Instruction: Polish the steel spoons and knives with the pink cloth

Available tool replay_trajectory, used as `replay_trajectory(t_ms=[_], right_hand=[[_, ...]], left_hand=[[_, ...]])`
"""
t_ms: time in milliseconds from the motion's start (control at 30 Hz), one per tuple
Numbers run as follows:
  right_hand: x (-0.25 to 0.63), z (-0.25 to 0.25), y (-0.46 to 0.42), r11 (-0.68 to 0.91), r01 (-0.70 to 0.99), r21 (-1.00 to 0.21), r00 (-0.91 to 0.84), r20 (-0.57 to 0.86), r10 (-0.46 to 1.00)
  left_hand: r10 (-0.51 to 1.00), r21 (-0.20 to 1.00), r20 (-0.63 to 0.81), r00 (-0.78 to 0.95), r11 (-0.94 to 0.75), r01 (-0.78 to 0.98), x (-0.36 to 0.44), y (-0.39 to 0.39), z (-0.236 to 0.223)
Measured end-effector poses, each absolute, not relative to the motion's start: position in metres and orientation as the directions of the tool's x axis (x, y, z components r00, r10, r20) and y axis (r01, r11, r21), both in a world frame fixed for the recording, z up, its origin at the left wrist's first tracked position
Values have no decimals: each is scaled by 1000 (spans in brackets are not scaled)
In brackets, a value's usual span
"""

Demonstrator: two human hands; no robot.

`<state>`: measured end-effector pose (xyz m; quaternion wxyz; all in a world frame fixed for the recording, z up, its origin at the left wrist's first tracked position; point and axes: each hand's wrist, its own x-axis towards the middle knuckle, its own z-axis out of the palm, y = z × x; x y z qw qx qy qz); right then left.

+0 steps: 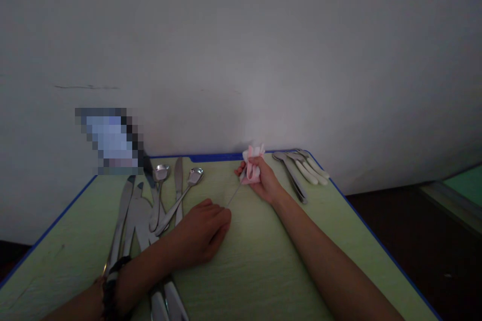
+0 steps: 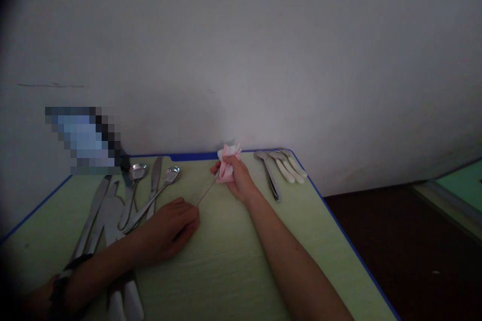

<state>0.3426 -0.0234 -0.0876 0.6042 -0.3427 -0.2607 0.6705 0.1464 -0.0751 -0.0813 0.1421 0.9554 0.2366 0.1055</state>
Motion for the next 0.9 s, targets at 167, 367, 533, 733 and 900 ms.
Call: replay_trajectory(t_ms=[167,367,533,733,900], right_hand=[[342,-88,-23,-135,-645,-752,-32,-150,988],[343,-88,-23,-139,-633,-761,-33,-153,988],[343,-88,-22,-140,-635,-760,-29,-157,987],[343,-88,-23,-144,-642,-753,-38,-156,987],[342,-88,-23,-135,-648,-749,-27,-155,988]], left_hand=[[483,326,133,865,-846,422,147,-75,-80],[488,327,119,865,-841,430,147,-75,-80],[493,331,119,862,-838,434,147,-75,-80],[486,329,130,865,-844,424,147,-75,-82],[483,329,137,865,-846,421,147,-75,-82]])
